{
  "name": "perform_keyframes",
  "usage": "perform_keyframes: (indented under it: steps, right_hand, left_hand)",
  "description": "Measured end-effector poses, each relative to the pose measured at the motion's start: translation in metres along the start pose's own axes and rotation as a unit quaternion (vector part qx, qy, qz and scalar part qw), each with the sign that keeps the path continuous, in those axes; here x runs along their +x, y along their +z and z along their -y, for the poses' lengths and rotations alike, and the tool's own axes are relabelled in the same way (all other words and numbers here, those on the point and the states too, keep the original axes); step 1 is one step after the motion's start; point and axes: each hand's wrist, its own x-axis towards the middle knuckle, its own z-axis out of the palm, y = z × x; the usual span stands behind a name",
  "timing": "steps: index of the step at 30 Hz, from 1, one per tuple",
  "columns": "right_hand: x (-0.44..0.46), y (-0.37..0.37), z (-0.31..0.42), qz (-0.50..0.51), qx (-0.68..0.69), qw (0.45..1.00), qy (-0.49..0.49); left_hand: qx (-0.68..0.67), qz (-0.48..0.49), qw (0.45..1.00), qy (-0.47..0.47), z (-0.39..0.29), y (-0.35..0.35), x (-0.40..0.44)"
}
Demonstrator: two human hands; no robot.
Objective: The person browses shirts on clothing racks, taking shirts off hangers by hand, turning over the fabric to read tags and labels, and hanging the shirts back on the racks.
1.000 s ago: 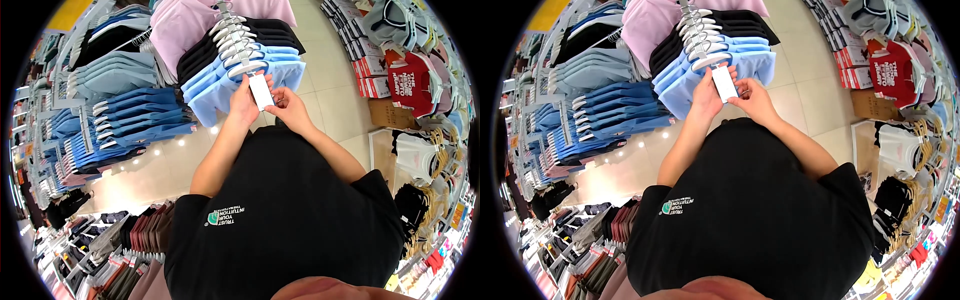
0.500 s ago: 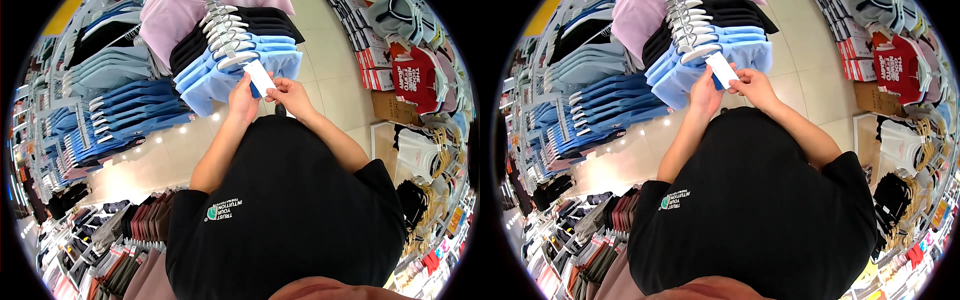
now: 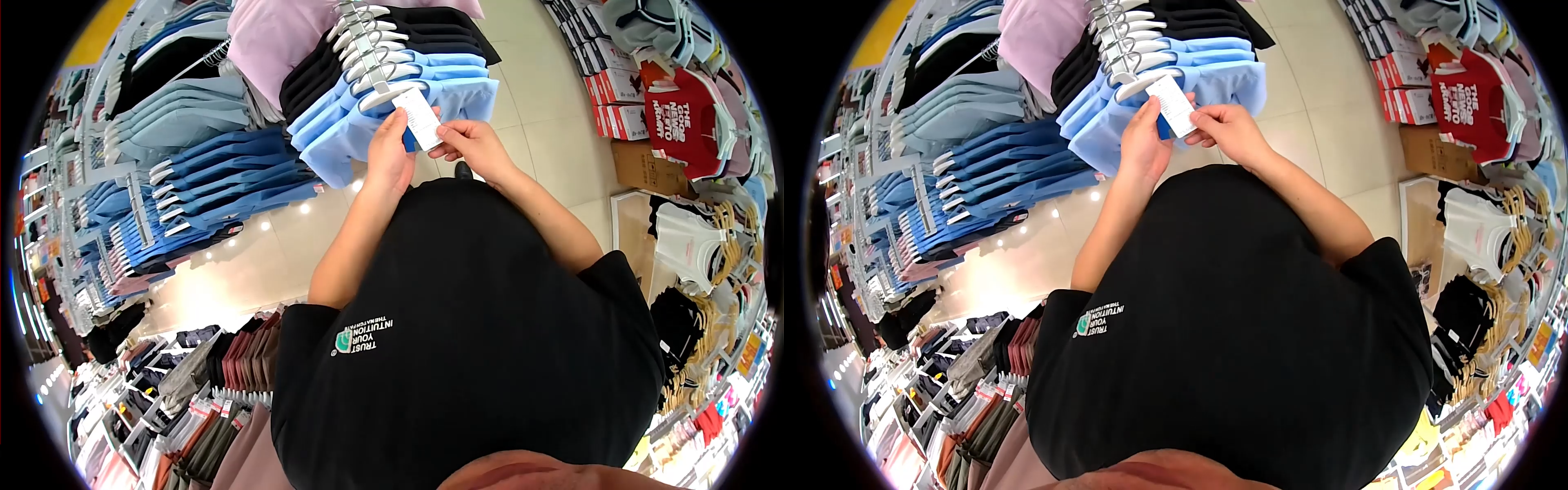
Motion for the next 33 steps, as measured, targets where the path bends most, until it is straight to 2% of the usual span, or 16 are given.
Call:
perform_keyframes:
  steps: [9,33]
  right_hand:
    - [0.005,0.003,-0.007,0.024,-0.04,0.999,-0.017]
    - [0.005,0.006,-0.017,0.006,0.01,0.999,-0.046]
  left_hand:
    - [0.005,0.003,1.0,-0.009,-0.006,-0.001,0.0]
    - [-0.039,0.002,0.999,-0.025,-0.004,-0.007,-0.002]
